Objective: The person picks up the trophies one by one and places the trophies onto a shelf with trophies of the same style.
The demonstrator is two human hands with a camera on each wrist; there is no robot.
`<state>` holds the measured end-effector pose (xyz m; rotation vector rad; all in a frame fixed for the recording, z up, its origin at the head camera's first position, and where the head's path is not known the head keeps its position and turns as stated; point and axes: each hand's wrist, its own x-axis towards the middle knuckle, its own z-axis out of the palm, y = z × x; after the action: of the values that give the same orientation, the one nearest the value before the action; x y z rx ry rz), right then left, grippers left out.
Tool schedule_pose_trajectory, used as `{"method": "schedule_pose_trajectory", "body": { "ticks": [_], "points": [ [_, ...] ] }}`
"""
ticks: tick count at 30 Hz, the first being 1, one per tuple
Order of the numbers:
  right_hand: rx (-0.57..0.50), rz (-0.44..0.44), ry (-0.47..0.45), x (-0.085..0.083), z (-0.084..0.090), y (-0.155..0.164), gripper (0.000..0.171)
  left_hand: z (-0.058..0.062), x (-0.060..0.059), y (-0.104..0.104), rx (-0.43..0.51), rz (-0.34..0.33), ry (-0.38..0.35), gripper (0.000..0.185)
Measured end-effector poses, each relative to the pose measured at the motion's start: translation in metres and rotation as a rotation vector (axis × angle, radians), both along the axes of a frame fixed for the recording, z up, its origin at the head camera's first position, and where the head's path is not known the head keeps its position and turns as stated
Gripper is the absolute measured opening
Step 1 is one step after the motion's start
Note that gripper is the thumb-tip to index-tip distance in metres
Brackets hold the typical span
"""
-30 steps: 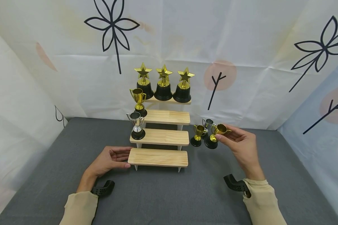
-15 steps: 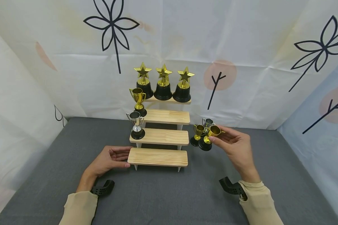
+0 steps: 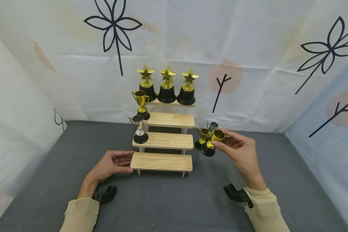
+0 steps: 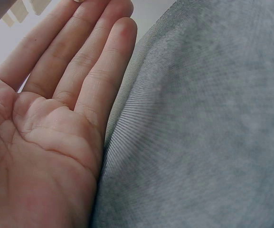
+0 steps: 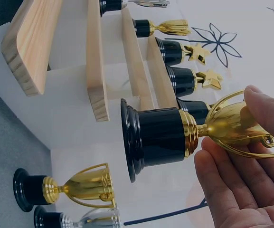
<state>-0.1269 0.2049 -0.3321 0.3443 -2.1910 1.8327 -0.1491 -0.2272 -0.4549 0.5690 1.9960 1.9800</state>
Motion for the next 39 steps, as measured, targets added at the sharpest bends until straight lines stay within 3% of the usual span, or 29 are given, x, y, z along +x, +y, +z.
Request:
{"method": "schedule_pose_trajectory", "body": {
  "ticks": [14, 27, 39],
  "points": [
    [0.013, 0.083, 0.017, -0.011, 0.018, -0.016, 0.045, 0.002, 0.002, -0.002, -0.005, 0.017, -0.015, 0.073],
    [-0.060, 0.208, -0.039, -0.034, 0.028, -0.041, 0.042, 0.000, 0.001, -0.002, -0.002, 0.004, 0.007, 0.072],
    [-0.066, 0.246, -0.047, -0.052, 0.037, -0.059, 0.042, 0.002, 0.000, 0.001, -0.007, -0.008, 0.004, 0.072]
  ]
}}
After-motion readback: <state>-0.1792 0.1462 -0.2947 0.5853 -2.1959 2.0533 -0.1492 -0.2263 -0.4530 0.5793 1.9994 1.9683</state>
